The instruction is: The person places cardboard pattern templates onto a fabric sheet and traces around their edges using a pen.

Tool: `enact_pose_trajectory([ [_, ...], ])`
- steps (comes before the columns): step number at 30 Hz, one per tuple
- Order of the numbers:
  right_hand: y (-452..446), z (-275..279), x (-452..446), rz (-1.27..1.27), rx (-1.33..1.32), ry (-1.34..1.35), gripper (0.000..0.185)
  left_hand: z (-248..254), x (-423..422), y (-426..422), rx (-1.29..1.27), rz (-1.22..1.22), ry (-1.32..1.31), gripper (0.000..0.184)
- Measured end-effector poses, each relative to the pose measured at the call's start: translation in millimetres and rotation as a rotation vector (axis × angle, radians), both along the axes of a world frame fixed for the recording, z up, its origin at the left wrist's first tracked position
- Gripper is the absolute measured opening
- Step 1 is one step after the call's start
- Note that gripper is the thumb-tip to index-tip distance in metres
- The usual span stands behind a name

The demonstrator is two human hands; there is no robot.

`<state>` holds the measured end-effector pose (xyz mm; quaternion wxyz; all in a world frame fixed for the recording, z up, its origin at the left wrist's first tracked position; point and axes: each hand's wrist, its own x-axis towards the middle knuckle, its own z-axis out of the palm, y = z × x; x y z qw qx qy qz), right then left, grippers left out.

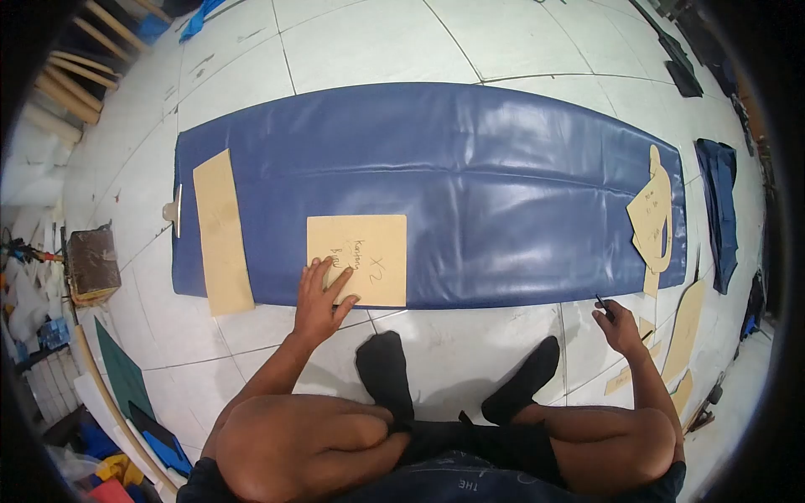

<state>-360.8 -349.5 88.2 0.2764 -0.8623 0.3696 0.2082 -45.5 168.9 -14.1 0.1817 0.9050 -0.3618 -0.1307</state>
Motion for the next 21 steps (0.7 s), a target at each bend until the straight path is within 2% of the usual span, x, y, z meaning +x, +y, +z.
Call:
enact_pose_trajectory([
  [7, -1.6, -2.8, -4.6, 0.005, 0.003, -0.021, 0.032, -0.4, -0.8, -0.8, 0.005, 0.007, -0.013, 0.053],
  [9, -2.2, -2.9, -4.8, 0.002, 0.003, -0.024, 0.034, 0.9, 1.4, -3.6, 0.109, 0.04, -0.108, 0.053],
  [21, 3.4, -4.3, -12.5, 0.013, 0.014, 0.003, 0.034, -13.0, 115.0, -72.2, 0.054, 0.093, -0.127, 0.053],
])
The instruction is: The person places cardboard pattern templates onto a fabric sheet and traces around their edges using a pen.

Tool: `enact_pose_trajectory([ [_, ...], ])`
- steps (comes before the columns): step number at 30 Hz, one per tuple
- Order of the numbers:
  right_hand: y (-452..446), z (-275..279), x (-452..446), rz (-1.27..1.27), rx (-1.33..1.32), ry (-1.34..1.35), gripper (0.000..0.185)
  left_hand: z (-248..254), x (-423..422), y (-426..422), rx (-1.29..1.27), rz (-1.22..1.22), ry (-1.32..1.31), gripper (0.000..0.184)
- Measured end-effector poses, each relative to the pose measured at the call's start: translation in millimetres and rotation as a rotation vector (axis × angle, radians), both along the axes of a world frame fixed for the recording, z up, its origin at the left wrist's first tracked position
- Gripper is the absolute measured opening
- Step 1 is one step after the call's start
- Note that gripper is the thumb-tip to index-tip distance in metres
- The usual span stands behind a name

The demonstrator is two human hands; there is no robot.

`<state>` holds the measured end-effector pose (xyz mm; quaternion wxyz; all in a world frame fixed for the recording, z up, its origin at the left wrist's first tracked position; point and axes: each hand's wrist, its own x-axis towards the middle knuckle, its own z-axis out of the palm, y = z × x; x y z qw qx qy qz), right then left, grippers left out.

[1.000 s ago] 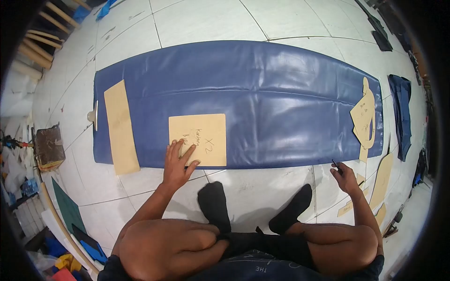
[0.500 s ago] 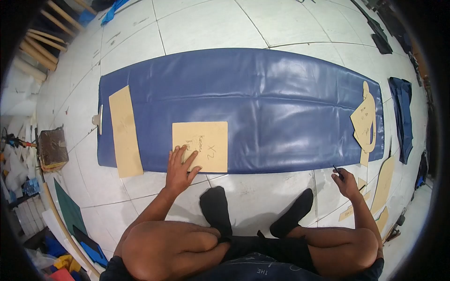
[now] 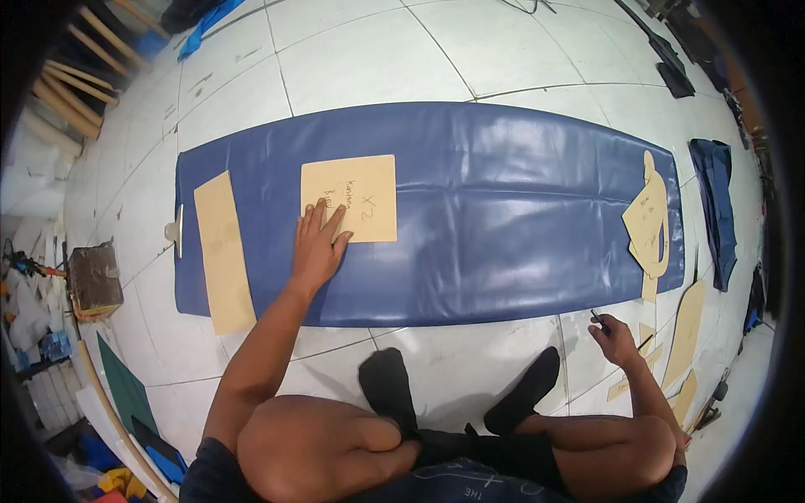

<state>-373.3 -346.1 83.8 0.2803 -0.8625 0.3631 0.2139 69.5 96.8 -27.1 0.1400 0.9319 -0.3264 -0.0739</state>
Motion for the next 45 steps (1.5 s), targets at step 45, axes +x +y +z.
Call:
enact_pose_trajectory([
  [45, -69.6, -20.2, -25.5, -0.092, -0.212, -0.072, 0.034, 21.8, 15.0, -30.4, 0.136, -0.001, 0.011, 0.055],
])
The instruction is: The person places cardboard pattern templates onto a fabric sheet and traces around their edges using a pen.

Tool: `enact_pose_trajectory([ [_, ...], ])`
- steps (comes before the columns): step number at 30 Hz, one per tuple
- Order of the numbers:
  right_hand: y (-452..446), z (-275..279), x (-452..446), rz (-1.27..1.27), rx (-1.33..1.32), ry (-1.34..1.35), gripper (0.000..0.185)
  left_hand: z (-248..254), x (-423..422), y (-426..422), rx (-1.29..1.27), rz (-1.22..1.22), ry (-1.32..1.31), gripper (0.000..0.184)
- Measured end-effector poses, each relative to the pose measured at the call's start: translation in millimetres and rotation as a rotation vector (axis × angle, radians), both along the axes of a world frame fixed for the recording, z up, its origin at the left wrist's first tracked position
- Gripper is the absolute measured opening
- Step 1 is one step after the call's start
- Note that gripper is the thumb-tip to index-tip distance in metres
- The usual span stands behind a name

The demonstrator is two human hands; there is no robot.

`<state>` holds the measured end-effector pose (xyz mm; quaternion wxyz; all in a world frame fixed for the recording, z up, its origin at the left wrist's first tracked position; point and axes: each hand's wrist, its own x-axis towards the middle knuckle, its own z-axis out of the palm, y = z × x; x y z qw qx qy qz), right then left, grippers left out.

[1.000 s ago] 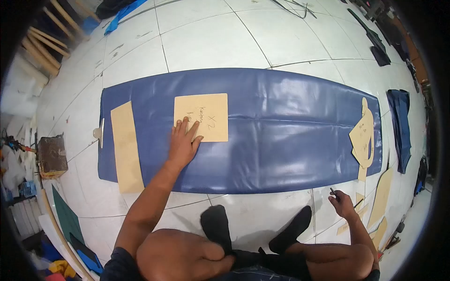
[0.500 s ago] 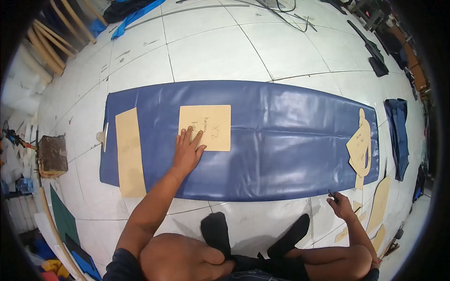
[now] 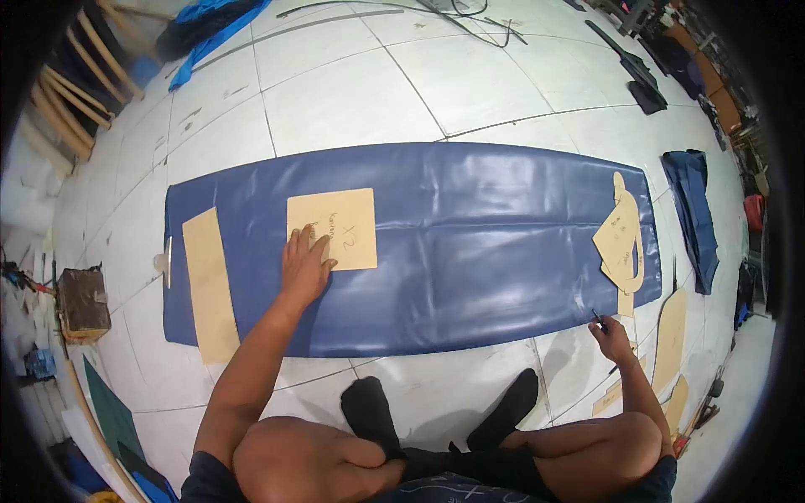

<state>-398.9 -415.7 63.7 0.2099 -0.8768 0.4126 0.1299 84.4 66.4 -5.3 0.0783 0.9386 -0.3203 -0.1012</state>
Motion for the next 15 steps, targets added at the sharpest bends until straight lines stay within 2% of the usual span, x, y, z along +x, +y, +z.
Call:
enact_pose_trajectory([
  [5, -5.5, -0.8, -5.9, 0.013, 0.002, -0.087, 0.037, -17.0, 4.5, -1.5, -0.115, 0.0, 0.128, 0.055],
  [8, -8.4, 4.5, 4.1, -0.034, 0.02, 0.073, 0.042, -7.0, 3.2, -3.1, -0.095, 0.025, 0.151, 0.054],
  [10, -15.7, -4.7, 1.1, -0.029, 0.027, 0.045, 0.043, 6.4, 4.9, -3.9, -0.119, -0.001, 0.217, 0.057],
  [13, -28.4, -17.3, -4.3, -0.053, 0.044, 0.013, 0.042, 26.6, 1.6, -16.3, -0.025, 0.023, 0.262, 0.062],
  [15, -37.4, -25.4, -8.1, -0.079, 0.053, 0.007, 0.042, 21.6, 4.3, -18.1, 0.047, -0.016, 0.241, 0.065],
])
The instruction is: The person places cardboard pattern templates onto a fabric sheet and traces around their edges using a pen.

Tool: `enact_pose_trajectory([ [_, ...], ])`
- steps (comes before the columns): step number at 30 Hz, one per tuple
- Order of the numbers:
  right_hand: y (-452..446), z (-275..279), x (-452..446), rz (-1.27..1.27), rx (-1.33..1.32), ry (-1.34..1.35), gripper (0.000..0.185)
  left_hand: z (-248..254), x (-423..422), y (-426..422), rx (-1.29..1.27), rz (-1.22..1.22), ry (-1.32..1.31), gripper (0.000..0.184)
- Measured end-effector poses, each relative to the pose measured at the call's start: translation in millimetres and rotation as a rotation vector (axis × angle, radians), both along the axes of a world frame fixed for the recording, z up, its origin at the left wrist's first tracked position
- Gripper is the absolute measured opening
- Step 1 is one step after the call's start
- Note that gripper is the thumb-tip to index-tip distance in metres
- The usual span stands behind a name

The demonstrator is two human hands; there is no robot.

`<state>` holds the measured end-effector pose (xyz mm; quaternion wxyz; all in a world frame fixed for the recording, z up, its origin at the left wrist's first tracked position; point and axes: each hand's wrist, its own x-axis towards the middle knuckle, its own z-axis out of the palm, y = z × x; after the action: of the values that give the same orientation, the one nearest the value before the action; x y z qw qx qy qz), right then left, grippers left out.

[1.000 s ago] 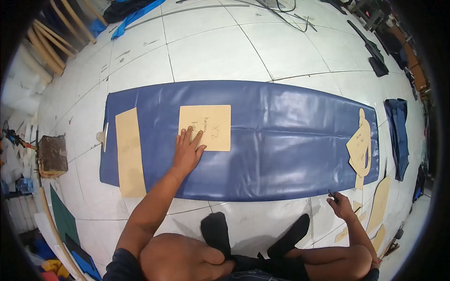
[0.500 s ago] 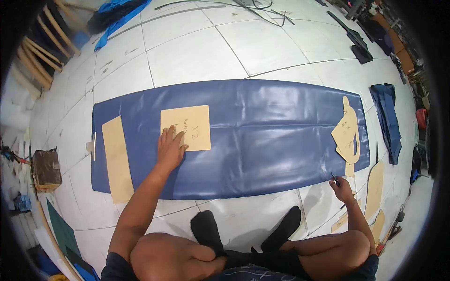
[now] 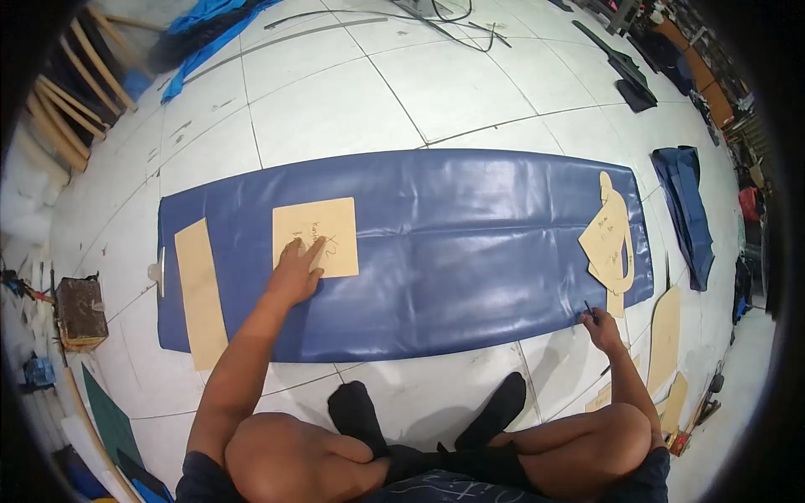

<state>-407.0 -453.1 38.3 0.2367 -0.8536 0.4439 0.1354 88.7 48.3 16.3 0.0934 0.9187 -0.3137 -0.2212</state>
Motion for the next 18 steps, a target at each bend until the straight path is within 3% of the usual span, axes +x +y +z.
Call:
enact_pose_trajectory([
  [4, -16.5, -13.9, -5.5, 0.019, -0.06, -0.112, 0.037, 3.4, 1.0, -4.7, 0.096, -0.046, 0.004, 0.071],
  [7, -27.4, -23.8, -3.6, -0.004, -0.043, -0.189, 0.036, -16.7, 2.7, 2.2, 0.023, -0.036, 0.002, 0.074],
  [11, -61.5, -66.2, -20.3, 0.038, -0.078, -0.255, 0.035, -22.2, -5.5, -0.4, 0.037, 0.022, 0.003, 0.075],
  [13, -49.3, -45.9, -3.4, 0.065, -0.113, -0.197, 0.022, -11.9, -10.9, -1.7, 0.023, 0.06, -0.004, 0.074],
  [18, -50.4, -45.3, 6.6, 0.082, -0.074, -0.238, 0.024, -9.2, -10.8, -2.1, -0.035, 0.108, 0.039, 0.074],
])
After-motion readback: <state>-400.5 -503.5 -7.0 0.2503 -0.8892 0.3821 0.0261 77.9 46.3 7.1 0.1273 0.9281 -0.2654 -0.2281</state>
